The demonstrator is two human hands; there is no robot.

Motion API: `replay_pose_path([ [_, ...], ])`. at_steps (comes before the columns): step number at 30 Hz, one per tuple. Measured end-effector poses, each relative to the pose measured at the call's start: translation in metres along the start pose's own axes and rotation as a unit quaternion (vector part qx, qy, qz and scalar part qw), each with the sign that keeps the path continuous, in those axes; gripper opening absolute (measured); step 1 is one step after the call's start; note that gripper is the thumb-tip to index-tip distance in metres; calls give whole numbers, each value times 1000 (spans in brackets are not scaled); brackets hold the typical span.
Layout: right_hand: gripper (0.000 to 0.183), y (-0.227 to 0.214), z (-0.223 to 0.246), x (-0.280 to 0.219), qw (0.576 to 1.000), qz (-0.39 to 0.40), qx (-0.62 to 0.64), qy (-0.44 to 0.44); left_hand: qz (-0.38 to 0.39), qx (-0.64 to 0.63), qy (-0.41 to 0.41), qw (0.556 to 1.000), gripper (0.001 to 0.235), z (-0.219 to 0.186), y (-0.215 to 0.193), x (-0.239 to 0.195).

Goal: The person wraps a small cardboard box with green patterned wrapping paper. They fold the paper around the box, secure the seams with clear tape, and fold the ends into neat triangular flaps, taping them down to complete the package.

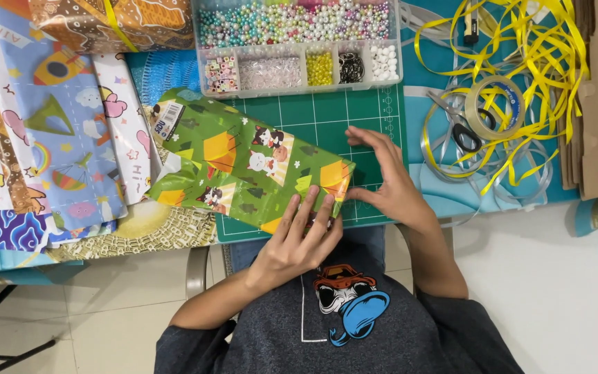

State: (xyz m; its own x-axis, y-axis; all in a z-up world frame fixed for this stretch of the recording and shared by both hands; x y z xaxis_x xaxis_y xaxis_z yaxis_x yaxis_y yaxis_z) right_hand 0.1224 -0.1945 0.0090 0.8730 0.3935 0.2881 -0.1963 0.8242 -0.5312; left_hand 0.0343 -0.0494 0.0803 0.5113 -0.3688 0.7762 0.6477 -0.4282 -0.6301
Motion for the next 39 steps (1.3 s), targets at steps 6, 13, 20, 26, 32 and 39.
replay_pose_path([
  [6, 71, -13, 9, 0, 999, 13, 30, -2, -7, -2, -2, 1000, 19, 3, 2, -5],
  [13, 51, -3, 17, 23, 989, 30, 147, 3, -40, -78, -35, 996, 20, 6, -2, -24],
  [20, 59, 15, 28, 51, 966, 162, 187, 73, -43, -145, -157, 976, 58, 35, 21, -108],
  [26, 37, 47, 12, 40, 951, 225, 193, 91, -58, -268, -176, 945, 60, 34, 20, -122],
  [32, 23, 60, 3, 28, 939, 221, 253, 78, -205, -274, -121, 932, 40, 18, -2, -131],
  [39, 70, 27, -8, 18, 865, 16, 485, 125, -232, -178, -107, 950, 47, 54, 0, -92],
])
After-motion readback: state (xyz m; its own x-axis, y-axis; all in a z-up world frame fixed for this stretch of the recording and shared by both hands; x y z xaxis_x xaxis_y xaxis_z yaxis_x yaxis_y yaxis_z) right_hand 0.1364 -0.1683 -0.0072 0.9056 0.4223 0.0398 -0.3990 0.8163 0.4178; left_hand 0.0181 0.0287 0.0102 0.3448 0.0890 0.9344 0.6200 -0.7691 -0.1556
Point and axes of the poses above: each hand's wrist, its own x-axis towards the middle knuckle, its own y-axis out of the palm, z = x × y, the point moved 9 cm from there along x, towards the middle knuckle, and after that the axes turned 11 degrees about -y, right-handed, at the moved point
